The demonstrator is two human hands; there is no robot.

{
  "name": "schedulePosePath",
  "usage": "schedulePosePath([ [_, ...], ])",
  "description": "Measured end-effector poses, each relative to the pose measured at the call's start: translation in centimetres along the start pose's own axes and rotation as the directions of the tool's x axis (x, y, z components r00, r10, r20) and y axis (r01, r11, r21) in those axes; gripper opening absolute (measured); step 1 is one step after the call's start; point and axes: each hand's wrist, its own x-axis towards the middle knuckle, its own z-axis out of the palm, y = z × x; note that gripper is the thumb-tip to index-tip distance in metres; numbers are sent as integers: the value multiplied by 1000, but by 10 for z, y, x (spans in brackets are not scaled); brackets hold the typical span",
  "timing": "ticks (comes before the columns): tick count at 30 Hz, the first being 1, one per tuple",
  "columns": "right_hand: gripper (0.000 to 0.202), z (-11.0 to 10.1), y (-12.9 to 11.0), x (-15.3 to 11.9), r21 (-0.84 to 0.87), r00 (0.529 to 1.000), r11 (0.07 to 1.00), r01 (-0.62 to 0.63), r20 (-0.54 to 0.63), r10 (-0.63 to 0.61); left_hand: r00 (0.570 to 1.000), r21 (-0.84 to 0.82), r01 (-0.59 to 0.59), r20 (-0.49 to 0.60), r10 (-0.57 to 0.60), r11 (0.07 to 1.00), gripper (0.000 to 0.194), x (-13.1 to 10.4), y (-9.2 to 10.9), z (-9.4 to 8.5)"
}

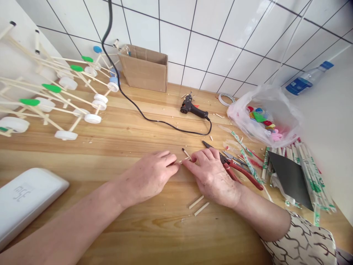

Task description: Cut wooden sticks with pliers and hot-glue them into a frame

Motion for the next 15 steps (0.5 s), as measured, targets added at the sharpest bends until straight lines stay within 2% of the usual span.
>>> schedulePosePath([
  [7,35,0,0,0,23,999,1000,-13,29,13,992,114,-106,77,98,988,24,-4,-3,3],
  [12,35,-1,1,1,25,999,999,-23,37,22,987,169,-136,112,118,976,27,-7,-1,0],
  [15,37,-1,1,0,14,999,1000,-15,41,15,989,135,-123,99,110,983,30,-8,-3,-2],
])
